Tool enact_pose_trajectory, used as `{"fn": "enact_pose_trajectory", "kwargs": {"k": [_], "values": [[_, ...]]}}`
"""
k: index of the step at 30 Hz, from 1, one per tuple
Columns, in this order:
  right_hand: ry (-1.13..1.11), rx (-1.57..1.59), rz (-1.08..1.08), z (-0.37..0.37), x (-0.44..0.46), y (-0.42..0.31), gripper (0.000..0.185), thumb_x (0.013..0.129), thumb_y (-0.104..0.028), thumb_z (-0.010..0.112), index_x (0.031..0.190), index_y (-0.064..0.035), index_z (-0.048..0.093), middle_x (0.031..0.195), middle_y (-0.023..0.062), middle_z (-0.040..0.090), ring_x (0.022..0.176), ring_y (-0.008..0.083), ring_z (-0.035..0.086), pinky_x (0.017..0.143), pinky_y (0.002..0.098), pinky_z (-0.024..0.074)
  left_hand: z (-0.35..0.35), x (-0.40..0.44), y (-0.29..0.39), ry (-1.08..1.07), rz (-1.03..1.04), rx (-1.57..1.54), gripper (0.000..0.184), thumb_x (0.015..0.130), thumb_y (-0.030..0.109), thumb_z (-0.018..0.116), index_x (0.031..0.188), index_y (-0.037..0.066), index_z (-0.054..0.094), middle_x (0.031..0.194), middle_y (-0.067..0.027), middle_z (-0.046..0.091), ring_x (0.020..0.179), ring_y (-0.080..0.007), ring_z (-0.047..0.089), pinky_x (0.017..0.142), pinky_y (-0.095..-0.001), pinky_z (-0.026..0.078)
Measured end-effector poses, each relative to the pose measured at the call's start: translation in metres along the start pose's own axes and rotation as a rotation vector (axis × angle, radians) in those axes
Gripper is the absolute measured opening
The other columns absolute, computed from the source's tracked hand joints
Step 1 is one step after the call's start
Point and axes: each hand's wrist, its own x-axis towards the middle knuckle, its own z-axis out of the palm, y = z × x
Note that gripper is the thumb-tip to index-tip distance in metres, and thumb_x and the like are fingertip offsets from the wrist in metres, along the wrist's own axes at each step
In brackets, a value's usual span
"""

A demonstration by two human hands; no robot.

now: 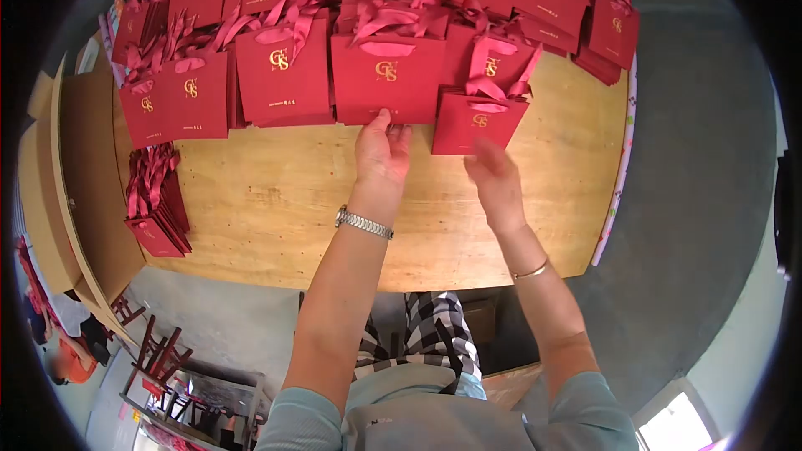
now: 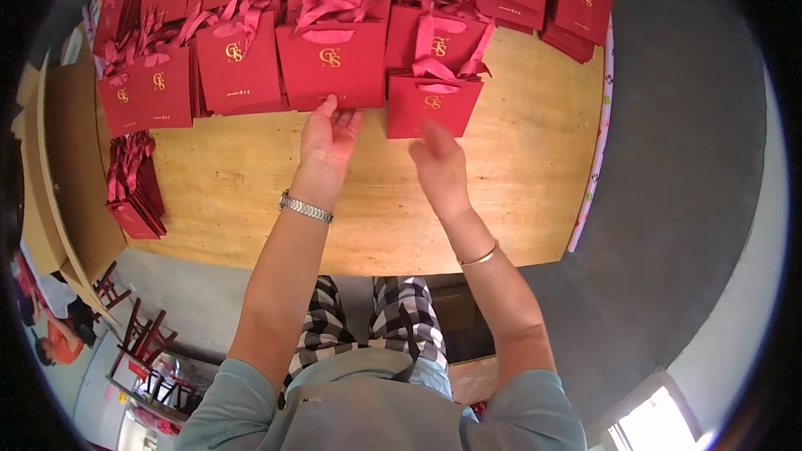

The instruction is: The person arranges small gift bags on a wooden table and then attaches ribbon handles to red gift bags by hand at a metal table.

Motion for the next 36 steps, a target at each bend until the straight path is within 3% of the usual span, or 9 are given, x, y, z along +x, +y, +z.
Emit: {"fn": "enact_pose_trajectory", "kwargs": {"k": [2, 5, 6, 9, 12, 13, 19, 25, 36], "values": [[-0.14, -0.221, -0.507, 0.028, 0.023, -0.063, 0.068, 0.089, -0.025, 0.063, 0.142, 0.0057, 0.034, 0.139, 0.0267, 0.046, 0.131, 0.0358, 0.045, 0.104, 0.0455, 0.0394, -0.011, 0.004, -0.003, -0.062, 0.019, -0.01, 0.023, 0.096, 0.01, 0.054, 0.119, 0.011, 0.053, 0.113, -0.0021, 0.06, 0.104, -0.0176, 0.057, 0.091, -0.0364, 0.047], [0.084, -0.886, -0.994, 0.078, 0.107, -0.106, 0.082, 0.087, -0.053, 0.058, 0.144, 0.0015, 0.035, 0.148, 0.0227, 0.036, 0.14, 0.0357, 0.03, 0.113, 0.0499, 0.0244, -0.013, 0.001, -0.006, -0.119, 0.06, 0.004, 0.025, 0.096, 0.01, 0.055, 0.121, 0.014, 0.053, 0.112, -0.0008, 0.06, 0.102, -0.0161, 0.057, 0.089, -0.0356, 0.046], [0.127, -1.009, -1.07, 0.089, 0.136, -0.117, 0.088, 0.087, -0.063, 0.052, 0.144, 0.0003, 0.034, 0.151, 0.0207, 0.032, 0.142, 0.0365, 0.026, 0.115, 0.0503, 0.0202, -0.014, -0.003, -0.006, -0.097, 0.071, 0.033, 0.026, 0.096, 0.01, 0.055, 0.121, 0.015, 0.052, 0.111, -0.0001, 0.06, 0.101, -0.0154, 0.057, 0.088, -0.0352, 0.046], [-0.311, -1.139, -0.695, 0.102, 0.184, -0.136, 0.099, 0.081, -0.08, 0.04, 0.141, -0.0016, 0.041, 0.143, 0.0199, 0.044, 0.136, 0.0324, 0.037, 0.111, 0.0488, 0.0277, -0.01, -0.012, -0.004, -0.097, 0.049, 0.069, 0.038, 0.095, 0.011, 0.057, 0.129, 0.023, 0.045, 0.12, 0.0024, 0.057, 0.108, -0.0142, 0.054, 0.091, -0.0358, 0.043], [-0.489, -1.261, -0.752, 0.105, 0.177, -0.138, 0.095, 0.08, -0.08, 0.041, 0.138, -0.0045, 0.047, 0.132, 0.0182, 0.055, 0.128, 0.0314, 0.048, 0.108, 0.0497, 0.0313, -0.011, -0.006, -0.007, -0.134, 0.08, -0.038, 0.048, 0.094, 0.01, 0.058, 0.135, 0.027, 0.038, 0.128, 0.003, 0.052, 0.116, -0.0143, 0.049, 0.095, -0.0384, 0.041], [-0.451, -1.235, -0.941, 0.105, 0.174, -0.131, 0.078, 0.088, -0.069, 0.041, 0.127, -0.0036, 0.056, 0.12, 0.021, 0.062, 0.115, 0.0351, 0.056, 0.098, 0.0467, 0.0425, -0.011, -0.004, -0.01, -0.185, 0.12, -0.126, 0.053, 0.094, 0.009, 0.059, 0.137, 0.029, 0.035, 0.132, 0.0029, 0.049, 0.119, -0.0145, 0.047, 0.097, -0.0398, 0.04], [-0.395, -1.5, -0.912, 0.123, 0.191, -0.129, 0.061, 0.093, -0.06, 0.04, 0.091, -0.0048, 0.065, 0.095, 0.0138, 0.067, 0.095, 0.0323, 0.063, 0.079, 0.0452, 0.0514, 0.016, -0.023, -0.005, -0.207, 0.152, -0.144, 0.056, 0.094, 0.006, 0.057, 0.14, 0.022, 0.029, 0.136, -0.0025, 0.045, 0.12, -0.0189, 0.048, 0.099, -0.0437, 0.043], [-0.223, -1.398, -0.978, 0.135, 0.209, -0.102, 0.055, 0.093, -0.058, 0.043, 0.099, -0.0092, 0.069, 0.098, 0.0091, 0.067, 0.095, 0.0277, 0.065, 0.079, 0.043, 0.0534, 0.032, 0.001, 0.004, 0.14, 0.144, 0.025, 0.05, 0.092, 0.0, 0.057, 0.135, 0.011, 0.033, 0.131, -0.0109, 0.048, 0.105, -0.0229, 0.059, 0.081, -0.0435, 0.057], [-0.169, -1.159, -0.993, 0.133, 0.229, -0.079, 0.057, 0.094, -0.058, 0.041, 0.092, -0.0066, 0.065, 0.093, 0.0118, 0.067, 0.086, 0.0335, 0.065, 0.074, 0.0443, 0.0532, 0.013, 0.027, -0.003, 0.069, 0.264, 0.115, 0.042, 0.088, 0.001, 0.064, 0.125, 0.007, 0.044, 0.114, -0.0096, 0.06, 0.087, -0.0203, 0.065, 0.062, -0.0353, 0.059]]}}
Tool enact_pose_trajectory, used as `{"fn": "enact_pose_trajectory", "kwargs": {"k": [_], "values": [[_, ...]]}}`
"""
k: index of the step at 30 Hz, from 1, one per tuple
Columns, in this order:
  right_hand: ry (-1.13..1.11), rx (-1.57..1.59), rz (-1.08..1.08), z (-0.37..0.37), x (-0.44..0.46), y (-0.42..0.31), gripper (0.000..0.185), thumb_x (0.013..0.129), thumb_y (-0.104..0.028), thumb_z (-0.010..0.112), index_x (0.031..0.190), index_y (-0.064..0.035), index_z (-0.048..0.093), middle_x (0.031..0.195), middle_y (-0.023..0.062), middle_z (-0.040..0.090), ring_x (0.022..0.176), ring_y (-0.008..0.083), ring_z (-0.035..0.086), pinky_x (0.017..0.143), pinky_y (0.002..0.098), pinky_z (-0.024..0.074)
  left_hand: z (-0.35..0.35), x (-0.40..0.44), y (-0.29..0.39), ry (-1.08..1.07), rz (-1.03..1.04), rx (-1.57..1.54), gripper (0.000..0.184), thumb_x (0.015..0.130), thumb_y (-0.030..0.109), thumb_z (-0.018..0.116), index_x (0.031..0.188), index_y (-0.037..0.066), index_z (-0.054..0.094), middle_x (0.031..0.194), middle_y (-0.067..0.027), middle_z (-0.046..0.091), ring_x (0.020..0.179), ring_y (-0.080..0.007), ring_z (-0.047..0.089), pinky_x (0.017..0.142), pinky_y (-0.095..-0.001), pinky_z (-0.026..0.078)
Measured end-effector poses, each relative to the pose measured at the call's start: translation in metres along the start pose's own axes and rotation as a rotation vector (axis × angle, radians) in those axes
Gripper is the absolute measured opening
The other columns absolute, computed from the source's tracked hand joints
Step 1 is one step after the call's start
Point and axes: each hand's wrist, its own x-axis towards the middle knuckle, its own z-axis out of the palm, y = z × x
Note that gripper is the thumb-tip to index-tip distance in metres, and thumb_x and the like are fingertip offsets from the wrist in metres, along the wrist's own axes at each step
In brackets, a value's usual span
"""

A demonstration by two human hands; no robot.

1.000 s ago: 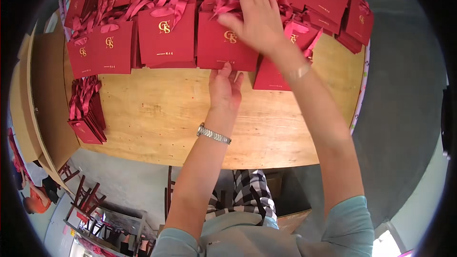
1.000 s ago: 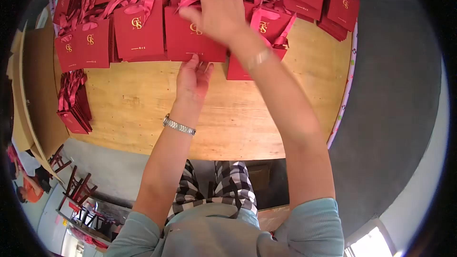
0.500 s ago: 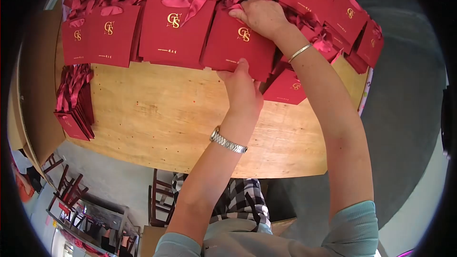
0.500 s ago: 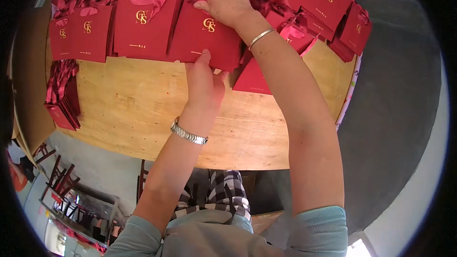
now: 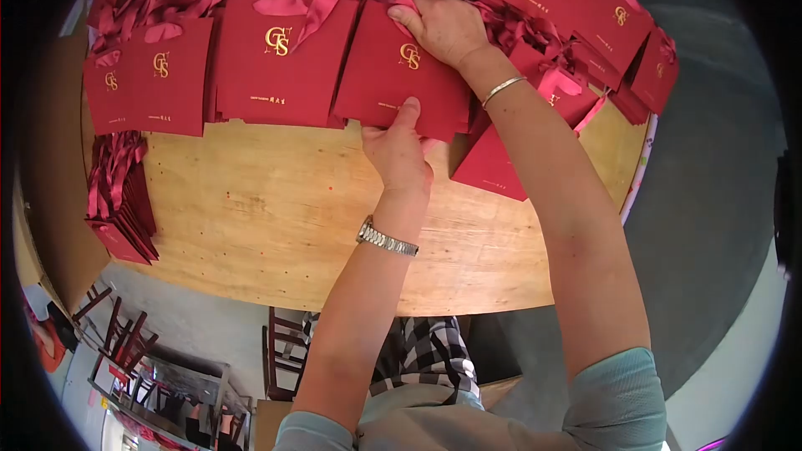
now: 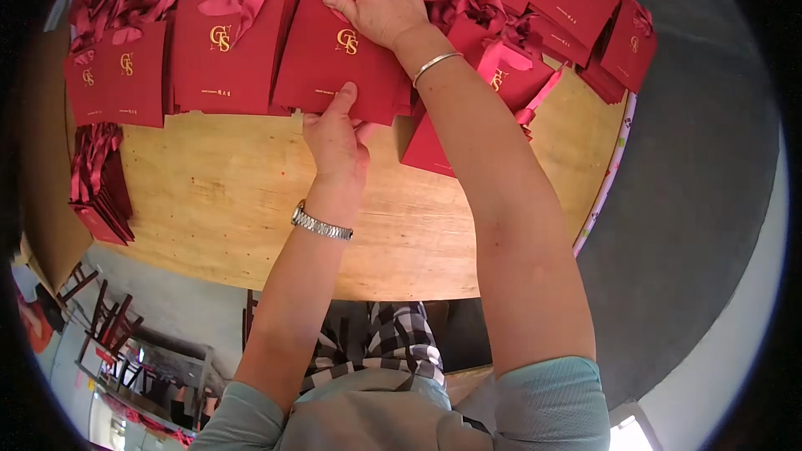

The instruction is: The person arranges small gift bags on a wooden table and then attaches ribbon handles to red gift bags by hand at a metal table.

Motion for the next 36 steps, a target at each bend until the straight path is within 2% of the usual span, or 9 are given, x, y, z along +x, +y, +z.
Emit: {"fn": "enact_pose_trajectory", "kwargs": {"k": [5, 8, 14, 21, 24, 25, 27, 29, 36], "values": [[-0.101, -0.002, -0.011, -0.007, 0.006, -0.003, 0.057, 0.096, -0.056, 0.036, 0.103, -0.0065, 0.064, 0.098, 0.0148, 0.067, 0.093, 0.0343, 0.064, 0.08, 0.0455, 0.0515, 0.004, -0.01, 0.007, 0.035, 0.025, 0.18, 0.034, 0.092, 0.011, 0.062, 0.122, 0.008, 0.047, 0.106, -0.0097, 0.065, 0.082, -0.0249, 0.068, 0.063, -0.0375, 0.06], [-0.154, -0.042, -0.045, -0.002, 0.01, 0.004, 0.057, 0.097, -0.055, 0.036, 0.106, -0.0059, 0.063, 0.108, 0.0142, 0.065, 0.101, 0.033, 0.062, 0.086, 0.0445, 0.0497, -0.007, 0.001, 0.007, -0.057, -0.186, 0.454, 0.035, 0.094, 0.017, 0.06, 0.125, 0.008, 0.046, 0.111, -0.0104, 0.064, 0.082, -0.0274, 0.068, 0.063, -0.0406, 0.06], [-0.348, -0.234, 0.128, -0.051, 0.014, -0.038, 0.056, 0.094, -0.055, 0.044, 0.112, -0.0059, 0.063, 0.111, 0.0128, 0.067, 0.103, 0.0274, 0.065, 0.084, 0.0456, 0.0514, -0.001, 0.001, -0.005, -0.104, -0.032, -0.027, 0.038, 0.094, 0.011, 0.058, 0.127, 0.008, 0.04, 0.114, -0.0111, 0.06, 0.09, -0.0266, 0.066, 0.064, -0.0442, 0.061], [0.477, 0.215, -0.004, -0.115, -0.099, -0.07, 0.041, 0.085, -0.025, 0.069, 0.117, -0.0024, 0.061, 0.114, 0.015, 0.065, 0.11, 0.0306, 0.059, 0.092, 0.0417, 0.046, -0.015, -0.002, -0.008, -0.197, -0.006, 0.101, 0.039, 0.092, 0.018, 0.066, 0.123, 0.008, 0.044, 0.116, -0.0069, 0.059, 0.099, -0.0214, 0.063, 0.079, -0.0378, 0.056], [0.599, 0.334, 0.316, -0.106, -0.19, -0.032, 0.048, 0.083, -0.006, 0.07, 0.128, -0.0042, 0.055, 0.135, 0.0139, 0.053, 0.123, 0.0249, 0.05, 0.098, 0.037, 0.042, -0.028, -0.013, -0.008, -0.266, 0.01, 0.051, 0.045, 0.089, 0.024, 0.07, 0.124, 0.009, 0.045, 0.116, -0.003, 0.058, 0.101, -0.0167, 0.059, 0.09, -0.035, 0.049], [0.686, 0.291, 0.539, -0.093, -0.217, -0.015, 0.058, 0.078, -0.007, 0.071, 0.131, 0.0021, 0.049, 0.132, 0.0214, 0.052, 0.123, 0.0348, 0.049, 0.103, 0.0406, 0.0405, -0.039, -0.01, -0.015, -0.29, 0.059, 0.068, 0.043, 0.09, 0.024, 0.07, 0.123, 0.01, 0.047, 0.112, 0.0002, 0.059, 0.097, -0.0137, 0.058, 0.086, -0.0333, 0.048], [0.605, 0.426, 0.945, -0.061, -0.261, 0.008, 0.078, 0.079, -0.012, 0.074, 0.142, 0.0081, 0.031, 0.141, 0.0228, 0.042, 0.127, 0.0322, 0.044, 0.106, 0.0405, 0.0378, -0.056, -0.006, -0.031, -0.318, 0.111, 0.087, 0.041, 0.09, 0.023, 0.07, 0.123, 0.011, 0.049, 0.109, 0.0034, 0.059, 0.094, -0.0107, 0.056, 0.081, -0.0317, 0.048], [0.429, 0.591, 1.051, -0.033, -0.284, 0.017, 0.091, 0.08, -0.017, 0.077, 0.146, 0.0102, 0.019, 0.144, 0.0241, 0.036, 0.13, 0.0283, 0.04, 0.104, 0.0374, 0.0408, -0.069, -0.009, -0.046, -0.449, 0.194, 0.327, 0.041, 0.089, 0.019, 0.069, 0.124, 0.011, 0.048, 0.108, 0.0047, 0.058, 0.091, -0.0086, 0.054, 0.08, -0.0286, 0.046], [0.614, 0.945, 1.11, -0.014, -0.29, 0.008, 0.04, 0.087, -0.007, 0.068, 0.122, 0.0072, 0.053, 0.101, 0.0091, 0.066, 0.09, 0.0143, 0.062, 0.08, 0.0257, 0.0507, -0.053, -0.024, -0.09, -0.422, 0.534, 1.017, 0.034, 0.085, 0.003, 0.069, 0.117, -0.002, 0.058, 0.093, -0.0023, 0.062, 0.076, -0.0089, 0.057, 0.068, -0.0231, 0.049]]}}
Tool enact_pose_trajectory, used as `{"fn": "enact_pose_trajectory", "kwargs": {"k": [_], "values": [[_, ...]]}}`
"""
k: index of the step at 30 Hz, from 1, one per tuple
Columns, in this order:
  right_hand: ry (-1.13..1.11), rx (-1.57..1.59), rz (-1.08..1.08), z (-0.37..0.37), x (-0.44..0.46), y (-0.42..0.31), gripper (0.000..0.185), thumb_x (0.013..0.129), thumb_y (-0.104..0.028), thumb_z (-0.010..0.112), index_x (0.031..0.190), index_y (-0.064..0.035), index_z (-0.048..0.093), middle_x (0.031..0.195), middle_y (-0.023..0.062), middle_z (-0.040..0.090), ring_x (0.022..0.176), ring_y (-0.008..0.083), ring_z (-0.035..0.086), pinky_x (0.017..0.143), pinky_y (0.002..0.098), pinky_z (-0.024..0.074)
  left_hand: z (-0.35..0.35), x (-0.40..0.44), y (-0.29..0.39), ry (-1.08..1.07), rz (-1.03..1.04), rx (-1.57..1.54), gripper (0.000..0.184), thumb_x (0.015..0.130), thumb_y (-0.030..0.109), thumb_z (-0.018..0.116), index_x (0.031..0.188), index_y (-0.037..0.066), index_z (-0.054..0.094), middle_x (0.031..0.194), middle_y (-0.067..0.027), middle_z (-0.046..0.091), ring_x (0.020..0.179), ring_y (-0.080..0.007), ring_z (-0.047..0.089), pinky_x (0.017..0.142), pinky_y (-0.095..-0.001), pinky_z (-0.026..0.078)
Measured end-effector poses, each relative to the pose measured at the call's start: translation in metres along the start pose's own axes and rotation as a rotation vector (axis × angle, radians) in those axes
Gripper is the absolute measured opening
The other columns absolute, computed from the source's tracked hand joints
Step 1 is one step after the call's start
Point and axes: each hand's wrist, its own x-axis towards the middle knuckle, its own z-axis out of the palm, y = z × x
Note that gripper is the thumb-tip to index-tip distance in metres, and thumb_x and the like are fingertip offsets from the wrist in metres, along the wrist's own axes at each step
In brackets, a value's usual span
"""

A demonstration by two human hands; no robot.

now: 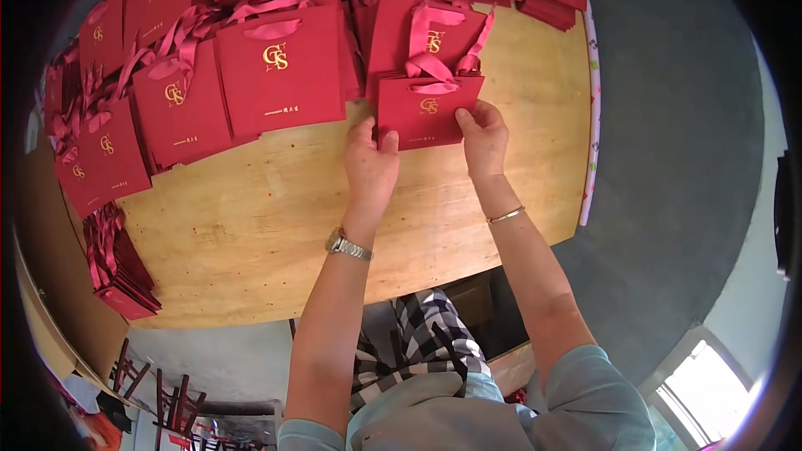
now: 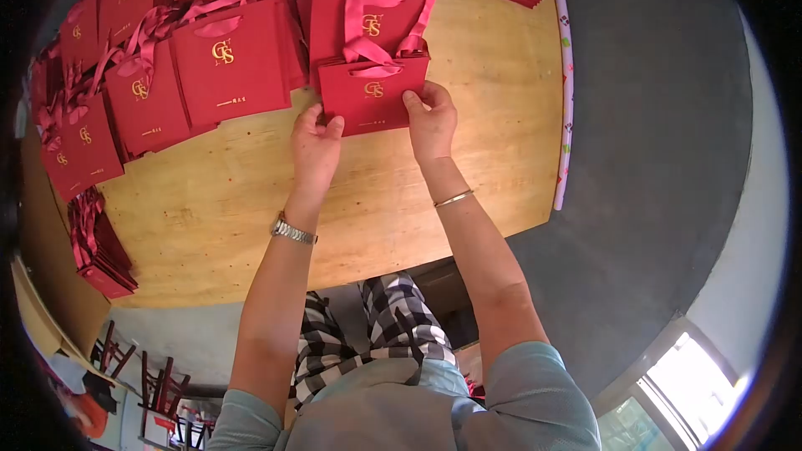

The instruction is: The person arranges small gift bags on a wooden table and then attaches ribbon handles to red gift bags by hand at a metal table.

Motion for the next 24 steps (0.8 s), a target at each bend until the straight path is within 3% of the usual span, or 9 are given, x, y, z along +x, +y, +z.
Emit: {"fn": "enact_pose_trajectory", "kwargs": {"k": [2, 7, 10, 12, 14, 15, 18, 21, 24], "values": [[0.033, -0.022, -0.052, -0.001, 0.001, -0.004, 0.031, 0.089, -0.006, 0.067, 0.116, 0.0055, 0.057, 0.097, 0.006, 0.067, 0.086, 0.0115, 0.061, 0.077, 0.024, 0.0505, 0.003, -0.002, 0.019, -0.028, -0.003, 0.069, 0.03, 0.084, 0.002, 0.069, 0.112, -0.003, 0.06, 0.088, -0.0022, 0.063, 0.073, -0.0087, 0.057, 0.067, -0.0229, 0.049], [0.02, -0.042, -0.203, -0.005, 0.018, -0.061, 0.026, 0.086, -0.006, 0.068, 0.108, 0.0066, 0.06, 0.092, 0.0066, 0.066, 0.08, 0.0114, 0.06, 0.076, 0.0259, 0.0509, -0.006, 0.005, 0.088, 0.127, 0.151, 0.007, 0.023, 0.082, 0.009, 0.069, 0.101, -0.002, 0.062, 0.09, -0.0165, 0.063, 0.075, -0.0279, 0.061, 0.072, -0.0374, 0.05], [0.048, -0.217, -0.195, 0.011, 0.055, -0.07, 0.041, 0.081, -0.01, 0.071, 0.115, 0.0065, 0.057, 0.095, 0.0132, 0.066, 0.085, 0.0226, 0.064, 0.079, 0.0345, 0.0516, 0.001, 0.049, 0.097, 0.112, 0.276, 0.291, 0.029, 0.081, 0.015, 0.071, 0.099, -0.003, 0.059, 0.093, -0.023, 0.064, 0.087, -0.0419, 0.062, 0.076, -0.0487, 0.049], [0.241, -0.474, -0.37, 0.025, 0.07, -0.072, 0.046, 0.076, -0.007, 0.071, 0.118, 0.0054, 0.056, 0.105, 0.019, 0.063, 0.099, 0.0323, 0.061, 0.087, 0.041, 0.0488, 0.005, 0.061, 0.112, 0.02, 0.17, 0.366, 0.03, 0.081, 0.016, 0.071, 0.099, -0.003, 0.057, 0.094, -0.0247, 0.064, 0.091, -0.0419, 0.063, 0.078, -0.0497, 0.05], [0.23, -0.459, -1.009, 0.032, 0.07, -0.114, 0.054, 0.072, 0.0, 0.066, 0.124, 0.0015, 0.054, 0.117, 0.0187, 0.057, 0.11, 0.0363, 0.055, 0.094, 0.041, 0.0456, 0.009, 0.065, 0.115, 0.011, 0.203, 0.524, 0.026, 0.081, 0.014, 0.069, 0.097, -0.002, 0.056, 0.093, -0.0248, 0.064, 0.09, -0.0429, 0.063, 0.078, -0.0504, 0.05], [-0.131, -0.528, -1.1, 0.038, 0.079, -0.117, 0.06, 0.074, -0.005, 0.065, 0.131, -0.0075, 0.051, 0.129, 0.0161, 0.053, 0.12, 0.0362, 0.049, 0.103, 0.0443, 0.0396, 0.012, 0.068, 0.11, 0.01, 0.193, 0.536, 0.026, 0.081, 0.014, 0.069, 0.097, -0.002, 0.056, 0.093, -0.0248, 0.064, 0.09, -0.0429, 0.063, 0.078, -0.0504, 0.05], [-0.233, -0.932, -1.134, 0.068, 0.076, -0.097, 0.054, 0.084, -0.017, 0.061, 0.136, -0.0163, 0.048, 0.14, 0.0111, 0.047, 0.132, 0.0317, 0.04, 0.11, 0.0503, 0.029, 0.015, 0.078, 0.106, 0.136, 0.261, 0.586, 0.031, 0.083, 0.016, 0.069, 0.105, -0.003, 0.06, 0.082, -0.0219, 0.067, 0.082, -0.0401, 0.066, 0.076, -0.046, 0.052], [-0.383, -1.094, -1.091, 0.087, 0.101, -0.085, 0.047, 0.097, -0.034, 0.045, 0.142, -0.0197, 0.043, 0.15, 0.0091, 0.035, 0.141, 0.0277, 0.028, 0.116, 0.0526, 0.0154, 0.017, 0.078, 0.111, 0.089, 0.151, 0.566, 0.035, 0.082, 0.013, 0.069, 0.11, -0.005, 0.058, 0.095, -0.0246, 0.066, 0.093, -0.0401, 0.064, 0.081, -0.0445, 0.052], [-0.576, -1.067, -0.96, 0.097, 0.124, -0.093, 0.049, 0.098, -0.037, 0.044, 0.143, -0.0196, 0.041, 0.149, 0.0123, 0.037, 0.14, 0.0314, 0.031, 0.115, 0.052, 0.0205, 0.029, 0.046, 0.109, 0.041, 0.439, 0.578, 0.041, 0.078, 0.009, 0.069, 0.115, -0.004, 0.057, 0.126, -0.0278, 0.052, 0.119, -0.0405, 0.049, 0.098, -0.0457, 0.043]]}}
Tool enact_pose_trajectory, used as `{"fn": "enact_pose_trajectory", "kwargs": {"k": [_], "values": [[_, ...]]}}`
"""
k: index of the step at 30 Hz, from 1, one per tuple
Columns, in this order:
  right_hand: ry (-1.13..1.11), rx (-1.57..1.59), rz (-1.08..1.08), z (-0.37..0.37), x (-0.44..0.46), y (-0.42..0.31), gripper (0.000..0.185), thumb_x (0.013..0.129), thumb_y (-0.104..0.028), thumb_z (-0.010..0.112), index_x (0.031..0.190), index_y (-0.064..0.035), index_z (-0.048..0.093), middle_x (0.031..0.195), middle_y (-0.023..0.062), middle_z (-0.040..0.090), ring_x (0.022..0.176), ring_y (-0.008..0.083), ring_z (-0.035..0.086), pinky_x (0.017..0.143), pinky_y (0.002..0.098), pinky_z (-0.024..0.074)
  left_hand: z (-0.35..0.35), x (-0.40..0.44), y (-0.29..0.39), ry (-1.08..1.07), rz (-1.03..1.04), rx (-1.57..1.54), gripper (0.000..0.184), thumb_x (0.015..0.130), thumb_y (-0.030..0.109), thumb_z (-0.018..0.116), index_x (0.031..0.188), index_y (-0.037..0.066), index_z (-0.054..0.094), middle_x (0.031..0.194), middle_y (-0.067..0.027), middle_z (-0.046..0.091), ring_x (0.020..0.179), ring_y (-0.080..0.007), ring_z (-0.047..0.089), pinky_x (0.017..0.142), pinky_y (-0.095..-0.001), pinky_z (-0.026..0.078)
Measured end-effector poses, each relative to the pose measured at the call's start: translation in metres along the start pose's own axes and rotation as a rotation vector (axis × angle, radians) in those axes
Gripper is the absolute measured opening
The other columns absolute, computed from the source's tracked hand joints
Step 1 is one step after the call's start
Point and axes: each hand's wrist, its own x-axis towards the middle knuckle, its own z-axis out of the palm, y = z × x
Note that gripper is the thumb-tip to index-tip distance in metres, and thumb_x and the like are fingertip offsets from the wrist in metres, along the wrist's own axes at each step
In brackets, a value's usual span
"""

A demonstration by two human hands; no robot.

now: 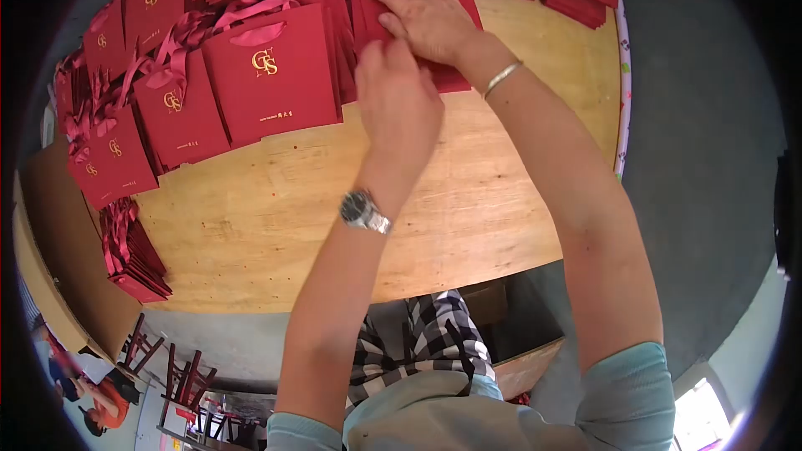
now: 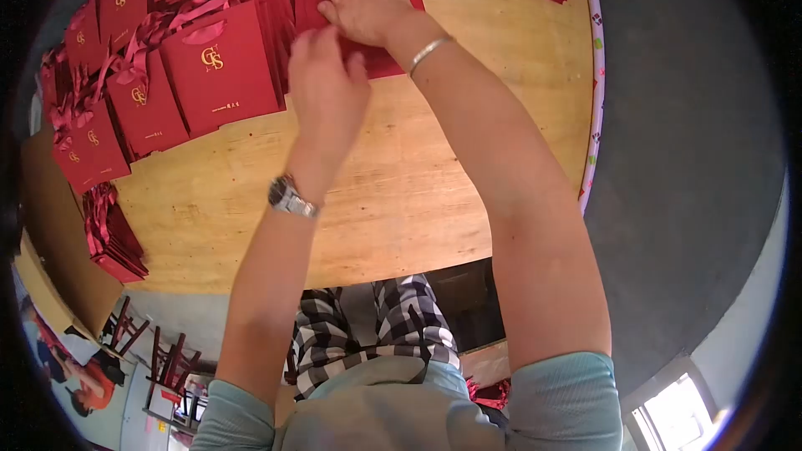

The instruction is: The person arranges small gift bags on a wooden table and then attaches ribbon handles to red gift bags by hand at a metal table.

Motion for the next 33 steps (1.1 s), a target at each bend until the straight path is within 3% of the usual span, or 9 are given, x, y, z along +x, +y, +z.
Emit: {"fn": "enact_pose_trajectory", "kwargs": {"k": [2, 4, 7, 11, 15, 22, 25, 30, 33], "values": [[-0.067, 0.027, 0.037, -0.003, 0.015, 0.001, 0.049, 0.098, -0.037, 0.042, 0.144, -0.0202, 0.041, 0.149, 0.0105, 0.038, 0.139, 0.0296, 0.032, 0.115, 0.0522, 0.019, 0.001, -0.023, 0.01, 0.082, 0.163, 0.108, 0.044, 0.078, 0.008, 0.068, 0.119, -0.004, 0.057, 0.129, -0.0279, 0.049, 0.124, -0.044, 0.044, 0.103, -0.0489, 0.037], [-0.089, 0.019, 0.061, -0.003, 0.021, 0.0, 0.048, 0.098, -0.038, 0.04, 0.143, -0.0212, 0.042, 0.148, 0.0098, 0.039, 0.139, 0.0279, 0.033, 0.115, 0.0526, 0.0184, 0.002, -0.043, 0.011, 0.028, 0.138, 0.119, 0.051, 0.078, 0.008, 0.067, 0.125, -0.004, 0.053, 0.132, -0.0279, 0.046, 0.128, -0.0456, 0.039, 0.106, -0.0498, 0.034], [0.178, -0.125, 0.022, 0.015, 0.002, -0.009, 0.048, 0.099, -0.037, 0.04, 0.143, -0.0186, 0.041, 0.149, 0.0126, 0.037, 0.139, 0.0294, 0.032, 0.113, 0.052, 0.0225, -0.002, -0.06, -0.002, -0.232, 0.007, 0.143, 0.059, 0.079, 0.009, 0.066, 0.132, -0.006, 0.045, 0.138, -0.0267, 0.042, 0.132, -0.0428, 0.036, 0.108, -0.0476, 0.033], [0.016, -0.147, 0.029, -0.003, 0.005, -0.01, 0.048, 0.1, -0.036, 0.037, 0.145, -0.019, 0.038, 0.152, 0.0122, 0.033, 0.142, 0.03, 0.027, 0.115, 0.0508, 0.0204, -0.007, -0.067, -0.013, -0.245, -0.016, 0.102, 0.057, 0.08, 0.009, 0.065, 0.131, -0.006, 0.046, 0.138, -0.0271, 0.041, 0.133, -0.0413, 0.036, 0.109, -0.0459, 0.033], [-0.086, -0.148, 0.017, -0.028, 0.009, -0.01, 0.049, 0.1, -0.039, 0.038, 0.146, -0.0205, 0.038, 0.152, 0.0119, 0.033, 0.142, 0.0303, 0.026, 0.116, 0.0489, 0.0208, -0.017, -0.087, -0.011, -0.275, 0.02, 0.106, 0.054, 0.08, 0.007, 0.064, 0.13, -0.004, 0.048, 0.137, -0.0264, 0.042, 0.131, -0.0411, 0.038, 0.107, -0.0456, 0.035], [0.09, -0.161, -0.058, -0.045, 0.002, -0.016, 0.051, 0.099, -0.039, 0.043, 0.145, -0.0158, 0.04, 0.148, 0.012, 0.039, 0.14, 0.0317, 0.03, 0.116, 0.0463, 0.0234, -0.079, -0.182, -0.026, -0.276, -0.068, -0.118, 0.051, 0.076, 0.0, 0.061, 0.125, -0.004, 0.05, 0.126, -0.0289, 0.05, 0.118, -0.045, 0.049, 0.099, -0.0487, 0.044], [0.109, -0.214, -0.061, -0.054, -0.001, -0.022, 0.051, 0.098, -0.034, 0.046, 0.144, -0.0123, 0.04, 0.147, 0.0141, 0.04, 0.14, 0.032, 0.031, 0.115, 0.0436, 0.0254, -0.117, -0.253, -0.059, -0.249, -0.149, -0.041, 0.05, 0.077, 0.002, 0.062, 0.126, -0.003, 0.05, 0.127, -0.0279, 0.051, 0.12, -0.0446, 0.048, 0.101, -0.0488, 0.042], [0.203, -0.123, -0.057, -0.055, -0.008, -0.025, 0.053, 0.088, -0.009, 0.051, 0.14, -0.01, 0.043, 0.143, 0.018, 0.044, 0.137, 0.0344, 0.036, 0.114, 0.0426, 0.0298, -0.202, -0.358, -0.102, -0.291, -0.454, 0.043, 0.049, 0.08, 0.007, 0.063, 0.126, -0.003, 0.051, 0.129, -0.0277, 0.051, 0.121, -0.0441, 0.047, 0.105, -0.0481, 0.039], [0.429, -0.052, -0.108, -0.057, -0.026, -0.028, 0.052, 0.08, 0.005, 0.053, 0.132, -0.0012, 0.049, 0.128, 0.0242, 0.054, 0.121, 0.0386, 0.052, 0.099, 0.0424, 0.0469, -0.246, -0.419, -0.122, -0.221, -0.594, 0.156, 0.048, 0.079, 0.006, 0.065, 0.125, -0.003, 0.052, 0.128, -0.0276, 0.052, 0.12, -0.0441, 0.048, 0.105, -0.0479, 0.039]]}}
